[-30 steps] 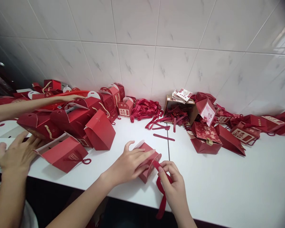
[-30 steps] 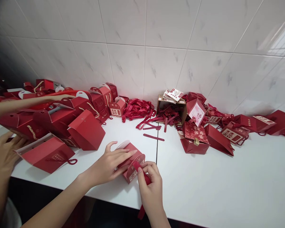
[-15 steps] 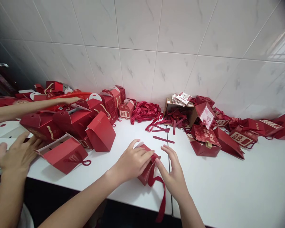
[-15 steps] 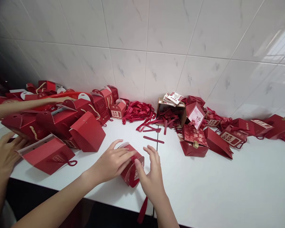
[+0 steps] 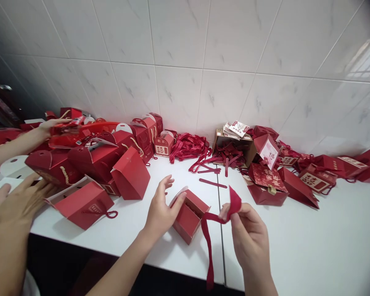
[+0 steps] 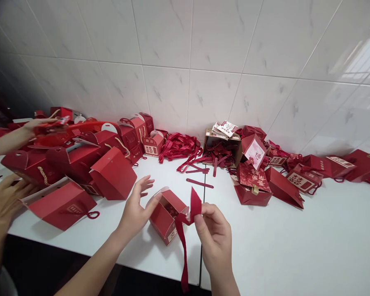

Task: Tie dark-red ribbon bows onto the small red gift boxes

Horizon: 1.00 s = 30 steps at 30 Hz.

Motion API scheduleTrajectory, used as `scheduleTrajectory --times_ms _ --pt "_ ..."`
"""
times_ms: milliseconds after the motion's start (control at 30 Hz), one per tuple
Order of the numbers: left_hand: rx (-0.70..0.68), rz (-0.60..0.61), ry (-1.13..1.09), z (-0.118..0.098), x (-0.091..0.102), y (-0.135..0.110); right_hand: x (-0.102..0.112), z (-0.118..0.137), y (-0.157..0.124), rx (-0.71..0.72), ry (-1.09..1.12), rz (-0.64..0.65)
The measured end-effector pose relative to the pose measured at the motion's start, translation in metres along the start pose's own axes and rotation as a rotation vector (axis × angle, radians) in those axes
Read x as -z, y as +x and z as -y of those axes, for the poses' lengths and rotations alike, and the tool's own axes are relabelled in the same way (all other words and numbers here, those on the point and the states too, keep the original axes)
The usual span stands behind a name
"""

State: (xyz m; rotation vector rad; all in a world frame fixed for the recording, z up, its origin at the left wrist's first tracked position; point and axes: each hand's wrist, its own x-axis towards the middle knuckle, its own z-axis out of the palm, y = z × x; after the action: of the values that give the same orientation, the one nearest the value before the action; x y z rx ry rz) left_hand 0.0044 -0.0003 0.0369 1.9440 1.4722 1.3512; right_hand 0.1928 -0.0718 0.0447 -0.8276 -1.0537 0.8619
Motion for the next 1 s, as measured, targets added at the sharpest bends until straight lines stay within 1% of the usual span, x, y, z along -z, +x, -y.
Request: scheduleTrajectory --times_ms 67,133,200,300,433,500,567,633,700,767,867,1000 --pt "0.112 0.004 -0.053 0.005 -0.009 -0.004 -0.001 -0.003 -0.009 0.046 0.055 -0.088" --pt "0.176 0.017 -0.065 0.005 -0.018 -0.007 -0.006 -0.007 -0.015 0.063 0.096 -0.171" --pt "0.206 0.027 -0.052 0.001 -0.023 -0.01 -0.014 -0.009 -0.018 0.047 0.142 -0.215" --pt "0.195 0.002 0.009 -0.004 -0.028 -0.013 -0.029 -0.012 -0.016 -0.005 0.181 -0.219" --pt "0.143 -0.051 0.109 -0.007 -0.029 -0.015 -0.045 -0.025 0.0 -0.098 0.21 -0.161" --pt "0.159 -0.037 0.091 -0.006 -0.028 -0.015 -0.05 -0.034 0.011 -0.186 0.226 -0.103" --pt "0.204 0.008 -0.025 -0.003 -0.025 -0.016 -0.051 -0.042 0.02 -0.28 0.226 -0.023" --pt "0.257 0.062 -0.235 0.001 -0.021 -0.018 -0.05 -0.046 0.026 -0.346 0.209 0.055" --pt "0.335 0.105 -0.448 0.004 -0.015 -0.019 -0.047 -0.046 0.029 -0.391 0.169 0.11" --pt "0.435 0.134 -0.596 0.003 -0.009 -0.02 -0.044 -0.042 0.03 -0.436 0.1 0.149" --pt "0.527 0.161 -0.687 -0.003 -0.002 -0.021 -0.042 -0.036 0.031 -0.463 -0.04 0.181" --pt "0.553 0.172 -0.701 -0.008 0.002 -0.022 -0.045 -0.034 0.03 -0.461 -0.213 0.187"
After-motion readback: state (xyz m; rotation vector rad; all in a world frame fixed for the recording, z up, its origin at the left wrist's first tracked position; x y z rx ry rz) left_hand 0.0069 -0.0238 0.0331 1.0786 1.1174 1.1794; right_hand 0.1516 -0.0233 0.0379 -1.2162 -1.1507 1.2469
